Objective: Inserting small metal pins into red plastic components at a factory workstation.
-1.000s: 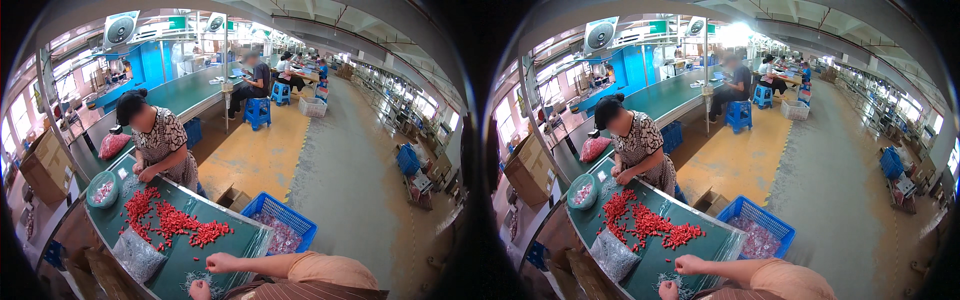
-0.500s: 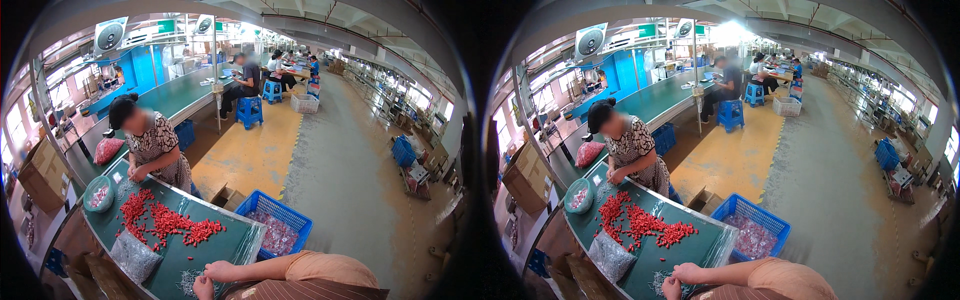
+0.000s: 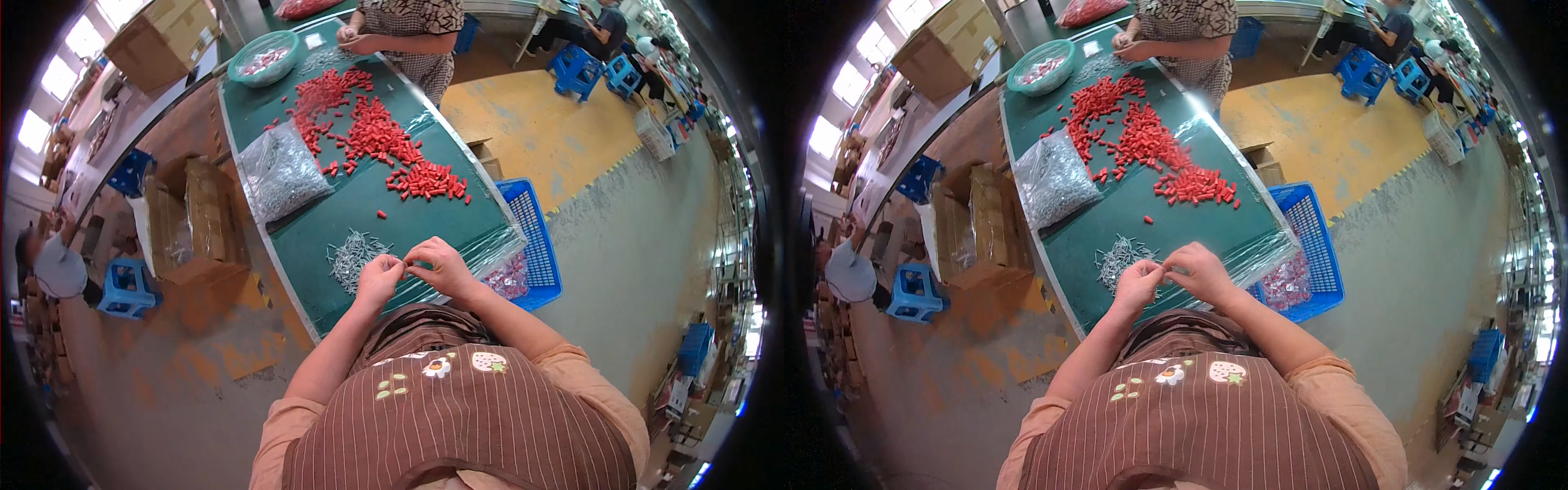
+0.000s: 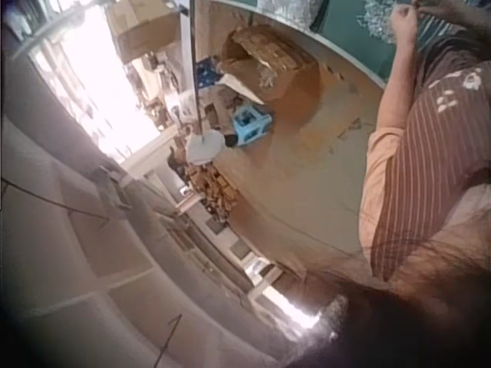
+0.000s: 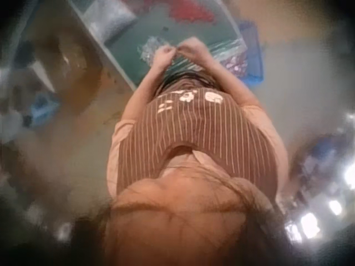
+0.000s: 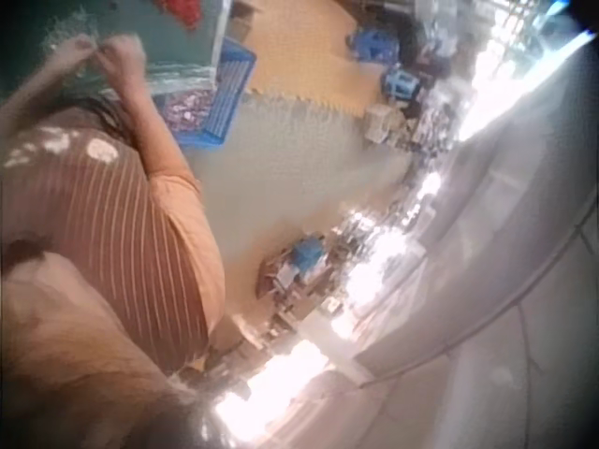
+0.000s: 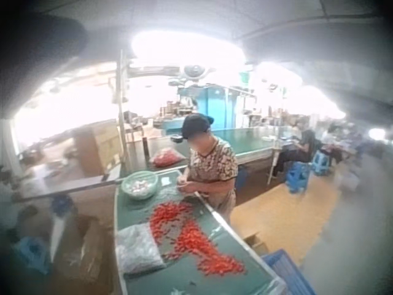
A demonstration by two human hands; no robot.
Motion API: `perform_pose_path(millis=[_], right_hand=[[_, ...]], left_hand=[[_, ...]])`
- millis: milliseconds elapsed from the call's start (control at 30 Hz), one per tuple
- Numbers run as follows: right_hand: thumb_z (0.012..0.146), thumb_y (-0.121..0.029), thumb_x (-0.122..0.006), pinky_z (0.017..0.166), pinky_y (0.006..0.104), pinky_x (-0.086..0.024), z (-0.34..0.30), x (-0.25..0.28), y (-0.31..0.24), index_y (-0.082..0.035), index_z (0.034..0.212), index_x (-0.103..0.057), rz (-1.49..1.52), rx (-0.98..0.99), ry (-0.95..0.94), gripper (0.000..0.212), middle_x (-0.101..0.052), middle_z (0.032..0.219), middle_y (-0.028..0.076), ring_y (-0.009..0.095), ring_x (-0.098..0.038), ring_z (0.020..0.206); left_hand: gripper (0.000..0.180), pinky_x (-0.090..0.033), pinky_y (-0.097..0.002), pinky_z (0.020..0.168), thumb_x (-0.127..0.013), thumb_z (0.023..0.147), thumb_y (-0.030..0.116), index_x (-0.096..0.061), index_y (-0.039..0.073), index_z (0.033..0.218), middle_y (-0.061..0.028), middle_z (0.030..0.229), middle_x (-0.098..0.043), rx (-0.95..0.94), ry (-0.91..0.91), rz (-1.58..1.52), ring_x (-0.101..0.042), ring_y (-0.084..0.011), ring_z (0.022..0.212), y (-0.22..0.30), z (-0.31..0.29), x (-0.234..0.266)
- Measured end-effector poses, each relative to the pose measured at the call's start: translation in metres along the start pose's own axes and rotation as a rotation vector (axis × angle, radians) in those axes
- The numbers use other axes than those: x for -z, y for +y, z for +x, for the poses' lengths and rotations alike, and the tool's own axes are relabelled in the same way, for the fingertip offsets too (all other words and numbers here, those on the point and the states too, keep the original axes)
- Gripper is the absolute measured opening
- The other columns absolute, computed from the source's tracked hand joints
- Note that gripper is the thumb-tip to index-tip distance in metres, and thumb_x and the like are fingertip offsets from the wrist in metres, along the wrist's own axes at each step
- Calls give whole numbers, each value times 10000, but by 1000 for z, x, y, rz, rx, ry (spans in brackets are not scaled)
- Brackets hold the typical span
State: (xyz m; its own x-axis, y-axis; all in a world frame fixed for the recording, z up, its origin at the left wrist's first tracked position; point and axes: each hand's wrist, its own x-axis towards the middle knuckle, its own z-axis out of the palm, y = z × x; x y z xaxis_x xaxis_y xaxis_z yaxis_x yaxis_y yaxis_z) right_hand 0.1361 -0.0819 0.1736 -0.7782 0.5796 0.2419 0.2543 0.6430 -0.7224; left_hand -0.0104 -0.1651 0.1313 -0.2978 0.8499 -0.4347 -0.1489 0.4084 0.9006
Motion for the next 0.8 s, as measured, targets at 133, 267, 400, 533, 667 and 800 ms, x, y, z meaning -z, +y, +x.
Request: perform_pose_path(millis=[133, 267, 400, 533, 667, 800], right_hand=[[704, -96, -661, 770, 364, -448, -5, 3, -12, -73, 848, -625, -29, 0, 62, 151, -600, 945, 91, 273, -543, 872], [708, -92, -654, 777, 365, -446, -7, 7, -14, -65, 815, -614, -138, 68, -22, 118, -594, 929, 89, 272, -540, 888], [713, -83, -642, 777, 358, -446, -11, 2, -4, -64, 794, -610, -143, 32, -52, 89, -590, 909, 92, 280, -537, 895], [739, -61, -637, 747, 305, -470, -12, 1, 1, -40, 824, -619, 259, -321, -43, 90, -590, 895, 78, 214, -580, 858], [756, -46, -642, 706, 268, -487, -15, -5, 14, -2, 853, -617, 825, -510, -69, 109, -582, 888, 65, 155, -598, 798], [766, -35, -644, 681, 253, -493, -13, -3, 4, 18, 863, -613, 789, -437, -49, 115, -582, 880, 61, 135, -599, 745]], left_hand=[[135, -324, -199, 388, -593, 821, 169, -581, 35, 817, -15, 679, -579, 82, -25, 11, -417, -48, 456, 6, -7, 2], [125, -308, -192, 386, -584, 830, 166, -583, 40, 824, -8, 687, -570, 92, -82, -34, -402, -46, 453, 8, -9, 2], [118, -294, -190, 380, -584, 832, 157, -594, 41, 853, -3, 687, -559, 58, -154, -126, -388, -44, 448, 15, -12, 2], [139, -370, -203, 471, -599, 828, 152, -604, 27, 889, -8, 727, -584, -17, -240, -131, -468, -53, 538, 9, -13, 3], [141, -416, -221, 575, -615, 820, 161, -619, 20, 822, 6, 721, -601, -159, -151, 180, -508, -56, 633, 10, -12, 3], [147, -409, -225, 556, -631, 803, 168, -623, 23, 779, 10, 669, -588, -191, -87, 276, -491, -50, 609, 16, -17, 3]])
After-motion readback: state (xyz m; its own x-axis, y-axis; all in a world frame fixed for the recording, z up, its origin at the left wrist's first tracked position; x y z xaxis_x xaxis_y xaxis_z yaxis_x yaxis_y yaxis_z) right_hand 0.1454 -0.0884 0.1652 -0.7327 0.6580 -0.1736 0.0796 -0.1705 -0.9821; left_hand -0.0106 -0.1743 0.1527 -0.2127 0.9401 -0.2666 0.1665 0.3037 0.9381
